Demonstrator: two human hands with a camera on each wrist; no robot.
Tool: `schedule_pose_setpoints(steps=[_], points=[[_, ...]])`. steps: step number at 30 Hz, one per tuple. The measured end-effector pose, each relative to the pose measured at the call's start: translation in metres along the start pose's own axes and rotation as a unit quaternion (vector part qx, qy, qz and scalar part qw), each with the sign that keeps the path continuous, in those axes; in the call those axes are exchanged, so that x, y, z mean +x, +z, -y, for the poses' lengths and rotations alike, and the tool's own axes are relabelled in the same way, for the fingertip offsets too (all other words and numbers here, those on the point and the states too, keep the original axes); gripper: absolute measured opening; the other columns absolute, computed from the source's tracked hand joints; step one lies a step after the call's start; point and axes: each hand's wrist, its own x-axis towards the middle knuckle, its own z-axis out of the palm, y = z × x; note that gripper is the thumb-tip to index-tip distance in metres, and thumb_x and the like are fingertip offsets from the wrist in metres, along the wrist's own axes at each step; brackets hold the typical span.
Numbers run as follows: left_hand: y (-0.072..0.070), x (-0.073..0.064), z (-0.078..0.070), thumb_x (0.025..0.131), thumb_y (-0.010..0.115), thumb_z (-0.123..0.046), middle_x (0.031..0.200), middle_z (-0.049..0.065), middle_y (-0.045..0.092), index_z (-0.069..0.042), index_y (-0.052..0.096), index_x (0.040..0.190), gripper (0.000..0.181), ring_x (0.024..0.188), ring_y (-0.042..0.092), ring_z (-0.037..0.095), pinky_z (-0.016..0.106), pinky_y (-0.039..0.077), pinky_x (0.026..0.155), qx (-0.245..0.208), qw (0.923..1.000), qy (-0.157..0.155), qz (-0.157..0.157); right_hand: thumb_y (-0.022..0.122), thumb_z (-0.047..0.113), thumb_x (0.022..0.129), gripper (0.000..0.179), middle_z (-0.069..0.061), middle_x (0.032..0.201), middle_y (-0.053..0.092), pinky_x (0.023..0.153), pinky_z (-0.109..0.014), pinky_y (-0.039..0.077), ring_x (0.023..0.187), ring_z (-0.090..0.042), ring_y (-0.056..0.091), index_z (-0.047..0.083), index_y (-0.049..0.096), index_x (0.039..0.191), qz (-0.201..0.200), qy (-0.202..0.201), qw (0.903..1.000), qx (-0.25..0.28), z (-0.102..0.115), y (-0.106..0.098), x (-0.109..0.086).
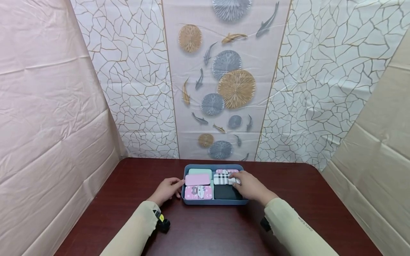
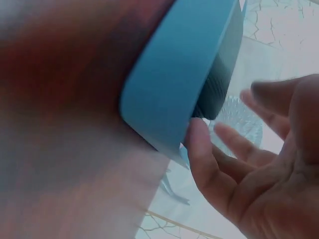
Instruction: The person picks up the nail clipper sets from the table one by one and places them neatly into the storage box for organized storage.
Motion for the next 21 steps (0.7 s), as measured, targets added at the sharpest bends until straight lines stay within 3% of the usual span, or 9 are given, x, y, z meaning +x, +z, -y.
schedule_pose_setpoints(steps=[5,9,12,17,21], points=[[-0.001,-0.001,-0.001,0.109,0.068,-0.053,0.084,0.006,0.075,-0.011,0.077,0.119,0.044,0.07,0.072,0.02,0.032,0.053,0.062,-0.006,1.0,-0.003,0.002,0.068,0.014,0.109,0.042,-0.026,0.146,0.062,0.105,-0.062,0.052,0.126,-0.04,0.065,0.006,0.065,0.15,0.026,0.019,0.9987,-0.04,-0.006,-0.004,0.025],[0.001,0.0,-0.001,0.109,0.068,-0.053,0.085,0.006,0.075,-0.013,0.077,0.12,0.044,0.071,0.073,0.02,0.032,0.053,0.061,-0.007,0.9999,-0.002,0.011,0.066,0.013,0.109,0.038,-0.023,0.135,0.069,0.103,-0.061,0.053,0.118,-0.034,0.067,-0.002,0.067,0.145,0.055,-0.003,0.9969,-0.056,-0.017,-0.005,0.038],[0.001,0.002,-0.002,0.108,0.068,-0.054,0.085,0.006,0.075,-0.013,0.077,0.12,0.044,0.071,0.073,0.02,0.032,0.053,0.061,-0.01,0.9998,-0.001,0.014,0.065,0.008,0.109,0.032,-0.02,0.122,0.074,0.091,-0.054,0.057,0.098,-0.027,0.068,-0.007,0.071,0.136,0.053,-0.006,0.9977,-0.042,-0.026,-0.003,0.047],[-0.001,0.003,-0.001,0.108,0.069,-0.054,0.084,0.006,0.075,-0.013,0.077,0.118,0.043,0.069,0.073,0.019,0.031,0.051,0.06,-0.013,0.9999,-0.004,0.01,0.06,0.007,0.111,0.027,-0.01,0.099,0.071,0.068,-0.039,0.052,0.066,-0.018,0.058,-0.006,0.073,0.131,0.04,0.041,0.9983,0.009,-0.028,0.002,0.058],[-0.005,0.004,0.001,0.108,0.069,-0.053,0.085,0.006,0.075,-0.012,0.077,0.119,0.043,0.069,0.073,0.019,0.031,0.051,0.06,-0.017,0.9998,-0.003,0.009,0.06,0.008,0.111,0.026,-0.013,0.107,0.074,0.07,-0.041,0.051,0.068,-0.019,0.058,-0.003,0.075,0.129,0.029,0.051,0.9983,0.0,-0.023,0.004,0.066]])
